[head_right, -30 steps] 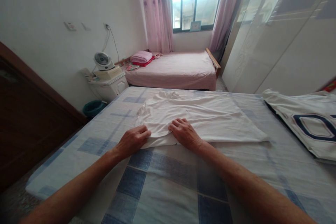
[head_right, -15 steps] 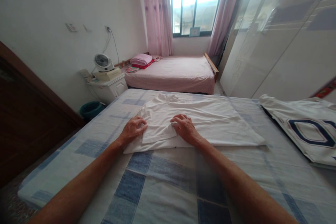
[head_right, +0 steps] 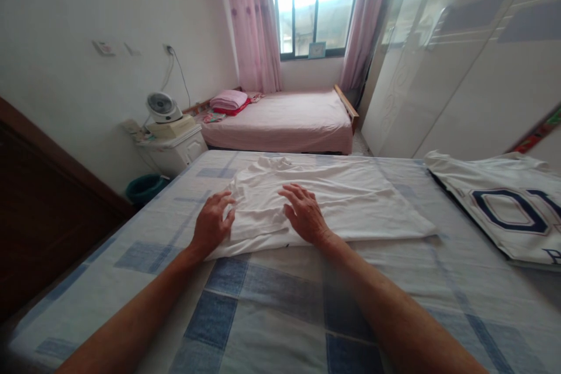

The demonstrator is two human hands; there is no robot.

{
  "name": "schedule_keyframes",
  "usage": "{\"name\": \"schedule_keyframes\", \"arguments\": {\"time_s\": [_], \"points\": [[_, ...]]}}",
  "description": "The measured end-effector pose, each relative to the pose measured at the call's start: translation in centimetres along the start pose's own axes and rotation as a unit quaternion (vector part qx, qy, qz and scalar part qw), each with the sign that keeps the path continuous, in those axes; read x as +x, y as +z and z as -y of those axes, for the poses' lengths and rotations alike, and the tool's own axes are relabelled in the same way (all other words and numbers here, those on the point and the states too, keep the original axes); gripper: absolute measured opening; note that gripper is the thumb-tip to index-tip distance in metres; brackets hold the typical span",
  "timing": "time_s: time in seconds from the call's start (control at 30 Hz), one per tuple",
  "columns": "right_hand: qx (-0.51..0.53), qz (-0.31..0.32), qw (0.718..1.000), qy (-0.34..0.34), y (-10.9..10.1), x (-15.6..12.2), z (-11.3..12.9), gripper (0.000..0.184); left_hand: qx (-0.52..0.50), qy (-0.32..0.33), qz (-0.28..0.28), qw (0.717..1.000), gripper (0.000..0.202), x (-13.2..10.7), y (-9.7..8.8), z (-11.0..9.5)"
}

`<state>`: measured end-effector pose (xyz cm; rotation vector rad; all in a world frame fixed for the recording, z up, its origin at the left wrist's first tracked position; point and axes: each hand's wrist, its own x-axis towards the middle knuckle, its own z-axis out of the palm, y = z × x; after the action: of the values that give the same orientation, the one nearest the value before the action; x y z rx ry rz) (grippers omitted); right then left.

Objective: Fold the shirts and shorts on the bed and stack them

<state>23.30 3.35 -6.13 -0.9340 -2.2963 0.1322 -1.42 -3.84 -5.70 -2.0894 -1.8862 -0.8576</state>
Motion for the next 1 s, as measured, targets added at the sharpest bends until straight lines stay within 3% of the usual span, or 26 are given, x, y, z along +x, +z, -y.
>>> {"name": "schedule_keyframes", "arguments": {"time_s": [0.07, 0.13, 0.23, 0.37, 0.47, 0.57, 0.67, 0.77, 0.87, 1.0], "points": [[-0.019, 0.049, 0.997, -0.059, -0.3, -0.4, 0.7, 0.042, -0.007, 0.084, 0.044, 0.995, 0.032, -0.3, -0.2, -0.7], [-0.044, 0.116, 0.99, -0.067, 0.0, -0.8, 1.0, 0.047, 0.003, 0.135, 0.125, 0.983, 0.044, -0.8, 0.1, -1.1], [-0.077, 0.187, 0.979, -0.01, 1.0, -1.4, 0.6, 0.058, 0.04, 0.121, 0.219, 0.967, 0.063, -1.5, 1.1, -0.9], [-0.106, 0.193, 0.974, 0.055, 1.5, -2.0, -0.4, 0.069, 0.061, 0.088, 0.226, 0.968, 0.074, -2.0, 1.8, -0.1], [-0.109, 0.186, 0.974, 0.075, -0.1, -1.9, -2.1, 0.063, 0.039, 0.087, 0.221, 0.971, 0.068, -1.2, 1.4, 0.5], [-0.116, 0.138, 0.977, 0.114, -3.3, -1.2, -5.9, 0.047, 0.018, 0.061, 0.182, 0.981, 0.053, 1.2, 0.9, 1.4], [-0.142, 0.064, 0.965, 0.21, -6.9, 0.0, -11.4, 0.04, 0.032, 0.008, 0.142, 0.989, 0.044, 5.2, 1.2, 2.6], [-0.193, 0.042, 0.939, 0.282, -9.4, 1.3, -17.0, 0.038, 0.036, -0.075, 0.156, 0.984, 0.041, 9.8, 2.5, 3.8], [-0.242, 0.038, 0.923, 0.298, -10.2, 2.5, -21.3, 0.036, 0.026, -0.142, 0.178, 0.973, 0.038, 13.5, 4.4, 4.4], [-0.269, 0.038, 0.924, 0.268, -9.5, 3.9, -24.7, 0.033, 0.017, -0.199, 0.192, 0.961, 0.036, 16.5, 6.8, 4.7]]}}
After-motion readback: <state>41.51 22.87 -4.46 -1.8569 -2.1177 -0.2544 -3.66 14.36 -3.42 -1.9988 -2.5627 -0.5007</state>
